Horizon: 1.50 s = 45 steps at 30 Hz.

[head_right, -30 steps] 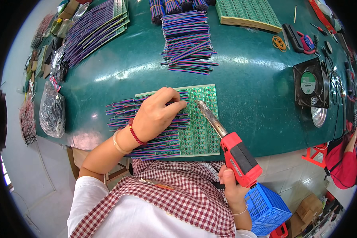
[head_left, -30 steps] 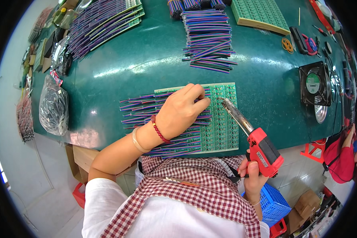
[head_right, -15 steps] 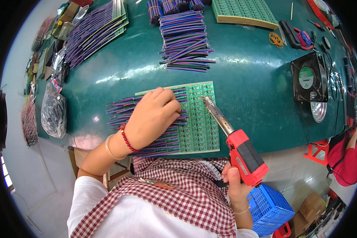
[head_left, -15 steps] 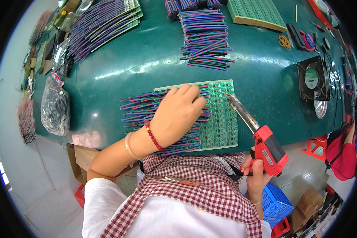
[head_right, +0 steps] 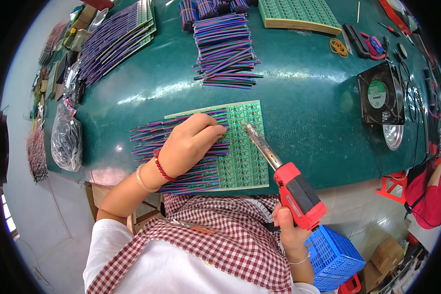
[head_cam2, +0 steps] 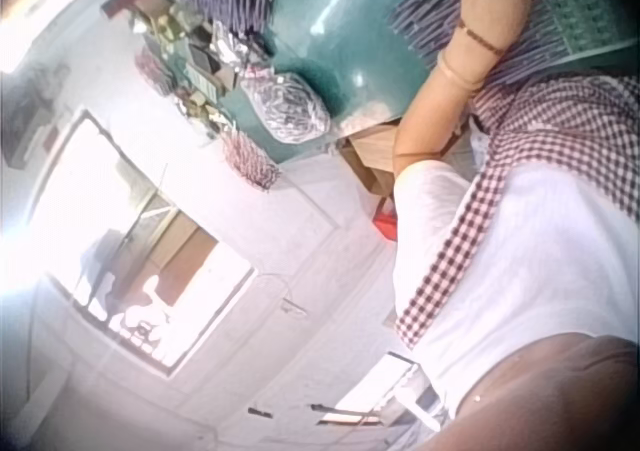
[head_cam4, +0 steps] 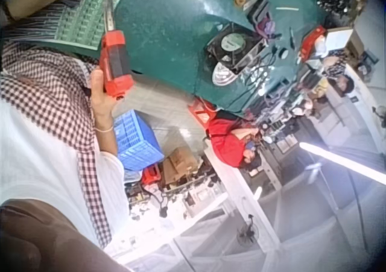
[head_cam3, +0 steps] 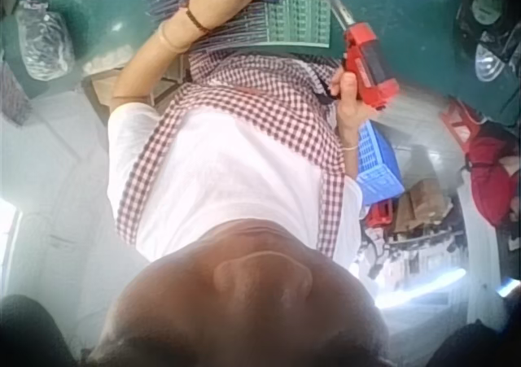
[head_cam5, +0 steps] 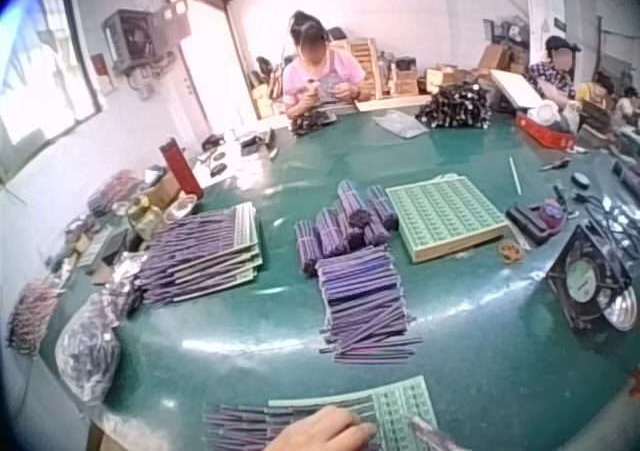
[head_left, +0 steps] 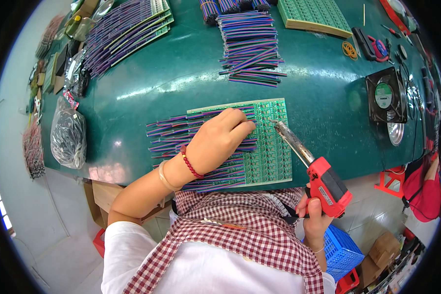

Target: The person assembles electronic components by inserting wires into a circuit board, then uses a heat gun to secure the connections.

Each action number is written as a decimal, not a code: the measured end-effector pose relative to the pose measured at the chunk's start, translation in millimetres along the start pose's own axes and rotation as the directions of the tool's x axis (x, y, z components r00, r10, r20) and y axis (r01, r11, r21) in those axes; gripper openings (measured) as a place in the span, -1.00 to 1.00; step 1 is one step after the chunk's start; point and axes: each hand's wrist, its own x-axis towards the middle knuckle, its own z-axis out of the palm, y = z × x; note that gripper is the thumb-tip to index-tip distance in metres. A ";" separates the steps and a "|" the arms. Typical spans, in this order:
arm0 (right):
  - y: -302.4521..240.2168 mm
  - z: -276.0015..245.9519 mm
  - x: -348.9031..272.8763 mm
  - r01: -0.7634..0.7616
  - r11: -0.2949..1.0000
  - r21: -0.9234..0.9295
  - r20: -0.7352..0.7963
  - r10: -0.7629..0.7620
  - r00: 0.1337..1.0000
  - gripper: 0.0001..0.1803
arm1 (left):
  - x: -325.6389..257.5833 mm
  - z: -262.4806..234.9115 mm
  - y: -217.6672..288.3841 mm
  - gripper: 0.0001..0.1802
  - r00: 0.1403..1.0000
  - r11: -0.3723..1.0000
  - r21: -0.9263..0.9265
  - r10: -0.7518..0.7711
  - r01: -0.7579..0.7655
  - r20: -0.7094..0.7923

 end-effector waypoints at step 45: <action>4.9 4.7 -1.9 -0.050 0.996 -0.068 0.066 0.054 0.996 -0.60 | -3.6 0.9 -2.5 -0.81 1.000 1.000 0.026 -0.007 0.007 -0.005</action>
